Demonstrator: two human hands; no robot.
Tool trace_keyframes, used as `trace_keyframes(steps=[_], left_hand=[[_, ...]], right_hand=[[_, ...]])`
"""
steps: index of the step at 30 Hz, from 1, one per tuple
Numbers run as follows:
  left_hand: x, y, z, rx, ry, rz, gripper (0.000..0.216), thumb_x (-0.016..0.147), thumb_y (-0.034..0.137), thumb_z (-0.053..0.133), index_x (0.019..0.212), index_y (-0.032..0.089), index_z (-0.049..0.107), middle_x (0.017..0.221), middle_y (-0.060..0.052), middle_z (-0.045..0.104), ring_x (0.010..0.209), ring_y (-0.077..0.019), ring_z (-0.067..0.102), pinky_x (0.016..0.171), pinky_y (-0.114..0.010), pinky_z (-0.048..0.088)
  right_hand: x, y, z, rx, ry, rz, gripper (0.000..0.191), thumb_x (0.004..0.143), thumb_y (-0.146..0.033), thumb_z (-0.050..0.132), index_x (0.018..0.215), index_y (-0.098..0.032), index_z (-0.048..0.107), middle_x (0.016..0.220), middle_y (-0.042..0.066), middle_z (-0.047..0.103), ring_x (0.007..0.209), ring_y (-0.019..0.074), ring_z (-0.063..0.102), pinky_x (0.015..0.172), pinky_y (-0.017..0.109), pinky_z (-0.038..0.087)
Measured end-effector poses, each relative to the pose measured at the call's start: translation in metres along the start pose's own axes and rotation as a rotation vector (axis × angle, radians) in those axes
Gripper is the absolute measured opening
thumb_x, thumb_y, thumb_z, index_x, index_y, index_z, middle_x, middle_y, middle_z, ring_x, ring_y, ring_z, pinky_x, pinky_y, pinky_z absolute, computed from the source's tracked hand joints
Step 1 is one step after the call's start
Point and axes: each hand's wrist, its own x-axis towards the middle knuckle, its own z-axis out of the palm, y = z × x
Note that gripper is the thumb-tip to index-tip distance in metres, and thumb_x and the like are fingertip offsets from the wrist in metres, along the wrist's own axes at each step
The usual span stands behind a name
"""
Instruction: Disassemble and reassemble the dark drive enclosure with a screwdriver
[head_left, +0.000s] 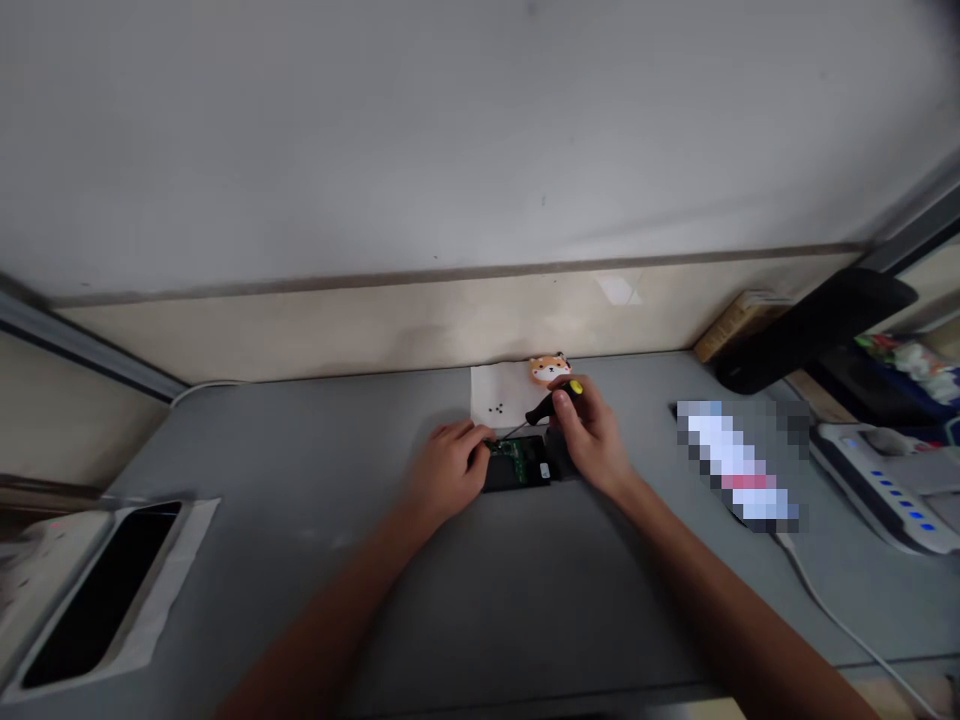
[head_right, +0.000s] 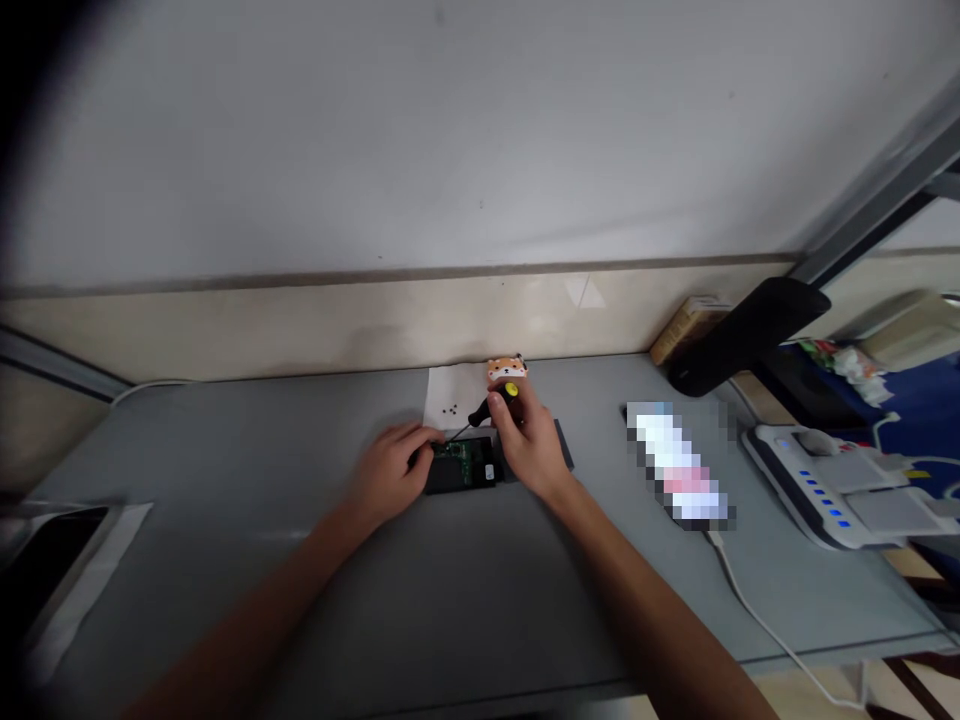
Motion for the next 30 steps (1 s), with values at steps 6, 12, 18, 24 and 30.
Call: trace_keyframes(steps=[6, 12, 18, 24, 30], left_hand=[[-0.001, -0.001, 0.001, -0.001, 0.004, -0.014, 0.027, 0.088, 0.008, 0.047, 0.092, 0.024, 0.069, 0.085, -0.002, 0.073, 0.081, -0.0209, 0.069, 0.08, -0.037, 0.056], [0.0, 0.002, 0.001, 0.001, -0.012, -0.025, 0.027, 0.088, 0.007, 0.048, 0.091, 0.024, 0.069, 0.087, -0.001, 0.074, 0.083, -0.0198, 0.07, 0.081, -0.035, 0.055], [0.0, 0.002, 0.001, 0.005, -0.034, -0.043, 0.029, 0.087, 0.005, 0.048, 0.093, 0.023, 0.069, 0.089, -0.002, 0.074, 0.084, -0.0207, 0.07, 0.084, -0.036, 0.055], [0.001, 0.002, 0.0, 0.001, -0.052, -0.047, 0.027, 0.087, 0.005, 0.05, 0.093, 0.023, 0.07, 0.088, -0.002, 0.074, 0.084, -0.021, 0.071, 0.084, -0.036, 0.055], [0.001, 0.004, -0.001, 0.028, -0.066, -0.073, 0.026, 0.086, 0.004, 0.05, 0.091, 0.022, 0.068, 0.088, -0.002, 0.074, 0.085, -0.0207, 0.07, 0.083, -0.035, 0.054]], right_hand=[[-0.002, 0.0, 0.0, -0.012, 0.001, 0.009, 0.029, 0.097, -0.053, 0.053, 0.1, -0.025, 0.059, 0.073, -0.002, 0.058, 0.064, 0.0147, 0.056, 0.06, 0.03, 0.047], [-0.003, -0.005, 0.001, -0.063, -0.02, -0.018, 0.026, 0.097, -0.049, 0.054, 0.1, -0.024, 0.059, 0.076, -0.001, 0.062, 0.063, 0.0142, 0.055, 0.059, 0.029, 0.045], [-0.003, -0.016, 0.005, -0.136, -0.012, -0.031, 0.024, 0.091, -0.047, 0.061, 0.093, -0.023, 0.058, 0.067, -0.003, 0.057, 0.054, 0.0116, 0.047, 0.052, 0.026, 0.038], [0.008, -0.026, 0.026, -0.114, 0.054, -0.101, 0.028, 0.084, -0.038, 0.068, 0.075, -0.024, 0.046, 0.066, -0.005, 0.049, 0.059, 0.0112, 0.044, 0.059, 0.027, 0.038], [0.021, -0.018, 0.049, 0.504, -0.078, -0.003, 0.029, 0.088, -0.051, 0.066, 0.097, -0.025, 0.056, 0.07, -0.004, 0.057, 0.065, 0.0134, 0.055, 0.063, 0.029, 0.045]])
